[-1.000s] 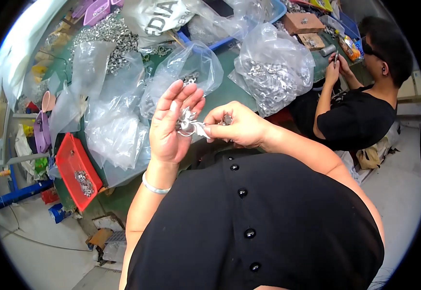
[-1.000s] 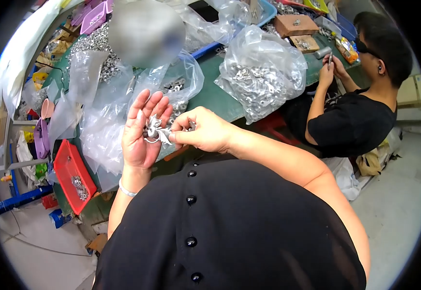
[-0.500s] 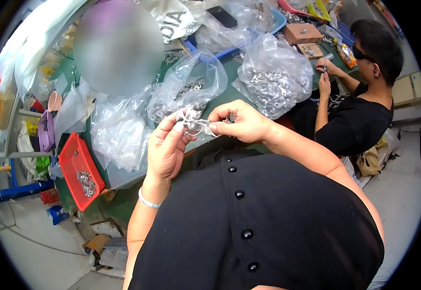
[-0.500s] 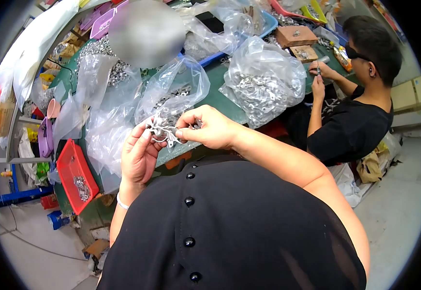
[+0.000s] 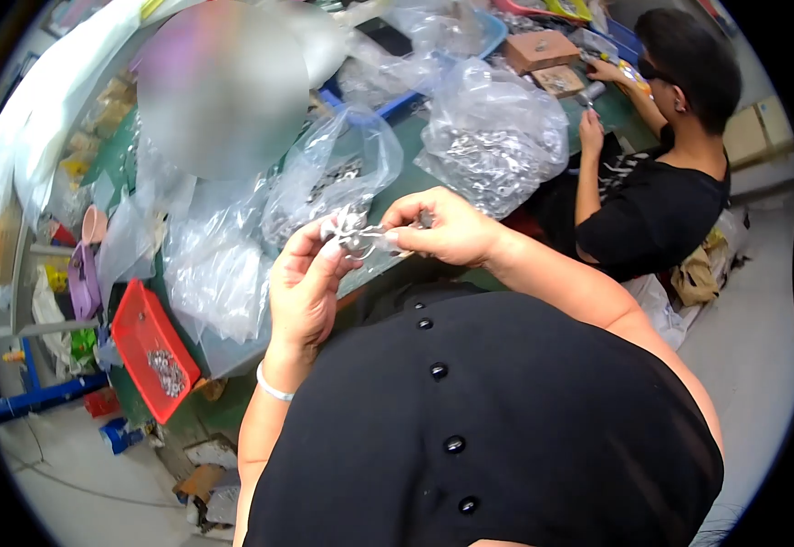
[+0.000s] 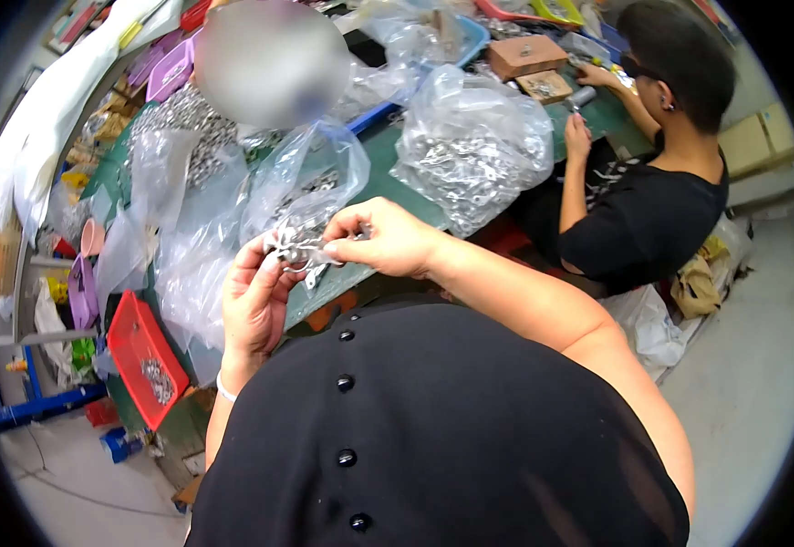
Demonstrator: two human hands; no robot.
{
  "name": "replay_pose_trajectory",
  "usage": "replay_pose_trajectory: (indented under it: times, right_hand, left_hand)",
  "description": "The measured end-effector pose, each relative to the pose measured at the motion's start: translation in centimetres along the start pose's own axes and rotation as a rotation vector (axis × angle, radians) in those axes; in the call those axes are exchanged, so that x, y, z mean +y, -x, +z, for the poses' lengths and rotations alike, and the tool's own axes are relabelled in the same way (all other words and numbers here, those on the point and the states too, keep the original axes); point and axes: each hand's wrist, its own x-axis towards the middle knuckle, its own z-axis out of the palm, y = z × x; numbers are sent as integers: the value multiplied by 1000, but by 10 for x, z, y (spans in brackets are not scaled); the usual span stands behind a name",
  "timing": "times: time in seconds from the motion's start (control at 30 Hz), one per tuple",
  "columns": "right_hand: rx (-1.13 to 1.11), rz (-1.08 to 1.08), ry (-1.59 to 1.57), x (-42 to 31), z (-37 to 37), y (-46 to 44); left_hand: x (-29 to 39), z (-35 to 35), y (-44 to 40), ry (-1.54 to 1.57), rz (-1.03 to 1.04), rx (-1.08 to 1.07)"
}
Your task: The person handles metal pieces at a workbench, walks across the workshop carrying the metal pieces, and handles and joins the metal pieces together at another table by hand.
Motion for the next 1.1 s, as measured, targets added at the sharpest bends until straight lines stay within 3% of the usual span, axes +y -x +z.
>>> replay_pose_trajectory:
  times: [0.13,0.53,0.93,1.03,1.1]
  right_hand:
    - [30,-88,37,6,-5,3]
    - [180,-22,-184,4,-16,26]
    - [169,-68,-245,-14,-11,35]
    - [179,-243,-88,-13,-8,31]
    - [193,-189,-102,-18,-6,31]
  left_hand:
    - [-2,7,-3,-15,-39,4]
    - [-2,24,-18,14,-55,-59]
    - [7,31,-21,2,-36,-86]
    - [9,28,-21,8,-26,-92]
    - [11,29,-21,-16,-13,-88]
